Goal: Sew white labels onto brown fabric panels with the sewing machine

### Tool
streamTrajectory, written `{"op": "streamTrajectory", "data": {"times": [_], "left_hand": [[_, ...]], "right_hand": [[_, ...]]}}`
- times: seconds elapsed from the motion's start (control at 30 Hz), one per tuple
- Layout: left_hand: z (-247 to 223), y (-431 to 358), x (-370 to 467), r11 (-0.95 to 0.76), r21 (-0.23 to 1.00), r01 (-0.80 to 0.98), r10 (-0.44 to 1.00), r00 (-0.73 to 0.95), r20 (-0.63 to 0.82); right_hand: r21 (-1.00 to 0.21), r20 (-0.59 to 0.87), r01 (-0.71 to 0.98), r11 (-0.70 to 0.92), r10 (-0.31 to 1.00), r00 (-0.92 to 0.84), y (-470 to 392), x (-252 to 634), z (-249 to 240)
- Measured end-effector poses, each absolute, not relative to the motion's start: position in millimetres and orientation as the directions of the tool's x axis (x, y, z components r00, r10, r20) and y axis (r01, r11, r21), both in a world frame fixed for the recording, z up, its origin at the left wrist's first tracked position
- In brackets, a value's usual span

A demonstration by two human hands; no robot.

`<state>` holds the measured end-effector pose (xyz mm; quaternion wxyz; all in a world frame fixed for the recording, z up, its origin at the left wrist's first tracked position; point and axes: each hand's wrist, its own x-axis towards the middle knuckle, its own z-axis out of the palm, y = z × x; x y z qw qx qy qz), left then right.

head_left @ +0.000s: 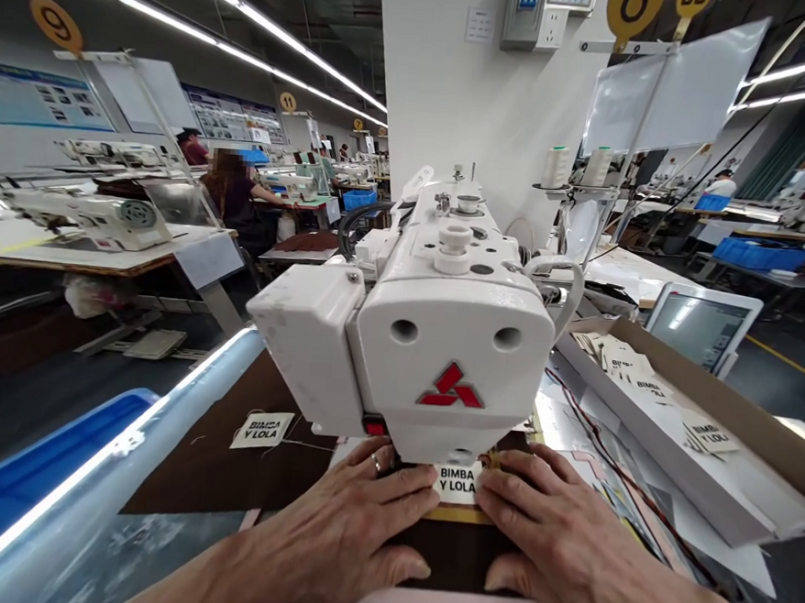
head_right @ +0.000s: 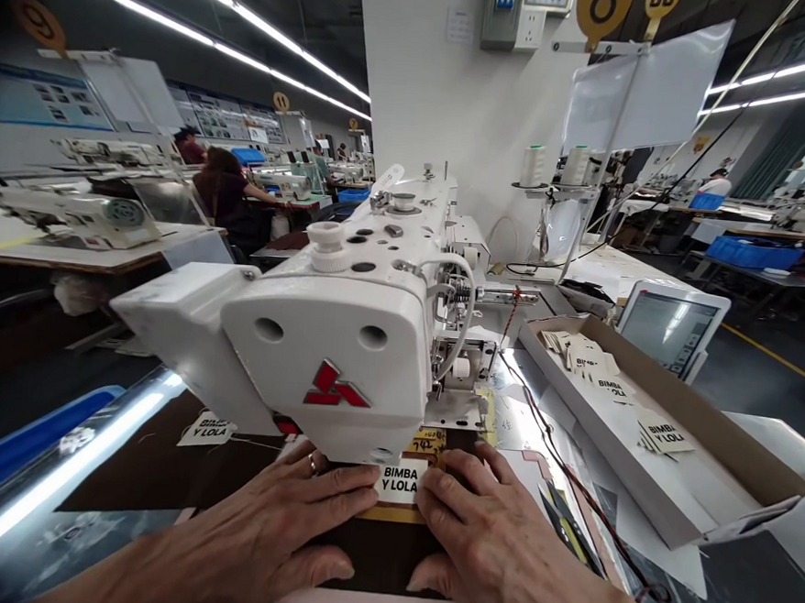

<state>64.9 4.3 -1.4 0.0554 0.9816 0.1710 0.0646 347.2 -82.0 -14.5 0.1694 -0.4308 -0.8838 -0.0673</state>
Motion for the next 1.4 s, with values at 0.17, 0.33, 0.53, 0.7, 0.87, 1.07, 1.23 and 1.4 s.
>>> {"op": "streamTrajectory", "data": {"times": [0.17,0.33,0.53,0.7,0.87,1.07,1.23,1.4], "left_hand": [[0.3,4.1,64.0,-0.93,0.158,0.332,0.348,0.934,0.081],[-4.3,12.3,50.0,-0.931,0.158,0.328,0.349,0.928,0.128],[-2.6,14.4,49.2,-0.919,0.158,0.361,0.371,0.928,0.037],[-1.8,11.5,49.6,-0.91,0.169,0.378,0.385,0.923,0.006],[-5.3,11.2,45.7,-0.904,0.196,0.381,0.4,0.914,0.068],[-8.8,11.6,45.2,-0.898,0.187,0.399,0.418,0.906,0.074],[-11.1,9.8,45.0,-0.898,0.181,0.401,0.423,0.9,0.104],[-16.2,10.0,42.4,-0.906,0.168,0.389,0.411,0.903,0.123]], "right_hand": [[-0.088,0.342,0.773,0.628,0.748,-0.569,-76.6,334.9,-9.4],[-0.081,0.317,0.753,0.653,0.733,-0.602,-68.0,326.9,-15.2],[-0.082,0.317,0.749,0.657,0.73,-0.605,-67.0,329.8,-21.5],[-0.058,0.329,0.757,0.651,0.728,-0.601,-68.3,329.6,-21.4],[-0.052,0.317,0.759,0.649,0.731,-0.604,-70.2,330.2,-23.2],[-0.065,0.34,0.757,0.65,0.727,-0.596,-69.2,330.1,-19.5],[-0.069,0.294,0.758,0.649,0.739,-0.606,-67.7,328.7,-15.4],[-0.067,0.282,0.762,0.644,0.745,-0.605,-69.0,326.8,-14.8]]}}
